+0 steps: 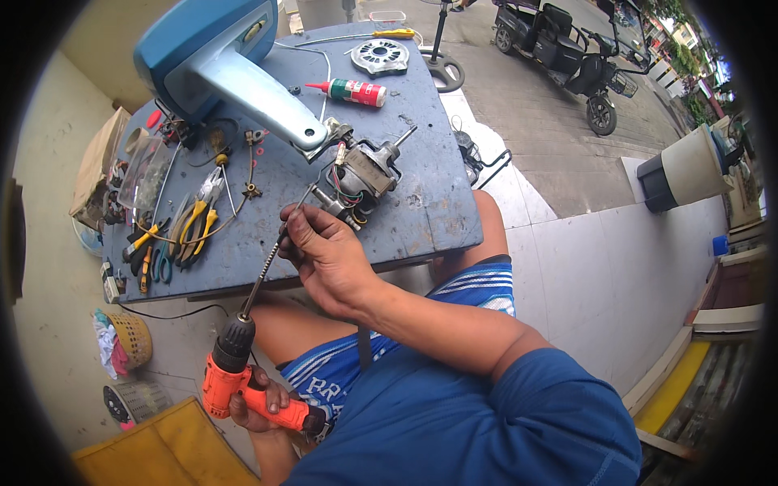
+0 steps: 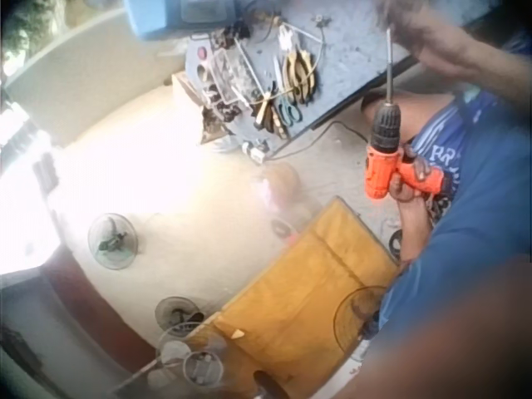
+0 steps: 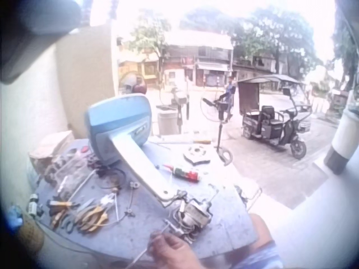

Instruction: The person assembles a small motor onto a light blue plastic housing using a red cordless drill. They align the motor, insert and tighten screws, and adjust wires and a metal rod while working at a cluttered workbench.

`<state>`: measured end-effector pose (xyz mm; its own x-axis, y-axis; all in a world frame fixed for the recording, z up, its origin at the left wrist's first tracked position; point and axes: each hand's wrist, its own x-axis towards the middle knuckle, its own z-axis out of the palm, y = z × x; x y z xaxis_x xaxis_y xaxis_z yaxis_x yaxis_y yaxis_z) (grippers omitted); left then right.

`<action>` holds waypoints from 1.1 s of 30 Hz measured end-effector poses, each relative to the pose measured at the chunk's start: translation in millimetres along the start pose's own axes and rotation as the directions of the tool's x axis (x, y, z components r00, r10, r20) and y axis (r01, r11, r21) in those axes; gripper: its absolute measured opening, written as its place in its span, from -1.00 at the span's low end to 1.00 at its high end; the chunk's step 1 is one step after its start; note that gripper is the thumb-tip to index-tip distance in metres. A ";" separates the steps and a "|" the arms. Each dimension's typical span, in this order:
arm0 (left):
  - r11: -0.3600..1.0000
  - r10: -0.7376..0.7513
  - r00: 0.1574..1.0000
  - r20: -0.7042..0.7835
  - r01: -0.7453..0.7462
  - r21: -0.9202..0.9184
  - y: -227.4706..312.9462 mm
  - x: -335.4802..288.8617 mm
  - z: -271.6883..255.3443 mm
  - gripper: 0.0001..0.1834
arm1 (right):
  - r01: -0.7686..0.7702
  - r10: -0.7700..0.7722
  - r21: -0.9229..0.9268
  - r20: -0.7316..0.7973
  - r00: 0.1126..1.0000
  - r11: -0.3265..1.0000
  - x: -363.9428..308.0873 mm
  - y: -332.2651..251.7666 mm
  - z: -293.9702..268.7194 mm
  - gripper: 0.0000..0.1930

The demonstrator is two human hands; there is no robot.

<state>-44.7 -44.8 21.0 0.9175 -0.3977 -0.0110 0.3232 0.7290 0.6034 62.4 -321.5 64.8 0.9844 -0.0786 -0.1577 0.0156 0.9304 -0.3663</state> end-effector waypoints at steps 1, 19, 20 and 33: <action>1.000 -0.023 1.000 0.002 0.023 0.002 -1.9 2.0 0.5 -0.30 | -0.005 0.005 -0.002 -0.020 1.000 1.000 -0.6 -2.0 0.6 -0.80; 0.948 -0.063 0.996 -0.066 0.081 0.308 -28.1 6.6 16.4 0.09 | -0.021 -0.047 -0.210 -0.315 0.948 0.978 -46.2 -43.5 -52.9 -0.75; 0.948 -0.074 0.994 -0.081 0.095 0.304 -28.5 7.1 18.5 0.08 | -0.027 -0.044 -0.210 -0.328 0.944 0.977 -44.9 -45.4 -52.8 -0.75; 0.958 -0.091 0.993 -0.074 0.108 0.266 -28.1 6.9 15.2 0.09 | -0.060 -0.003 -0.154 -0.378 0.926 0.986 -36.9 -44.0 -51.3 -0.79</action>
<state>-50.9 -76.5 16.1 0.8989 -0.4198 -0.1252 0.3469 0.5077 0.7886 16.4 -377.9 39.7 0.8450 -0.2107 -0.4915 -0.0708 0.8669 -0.4934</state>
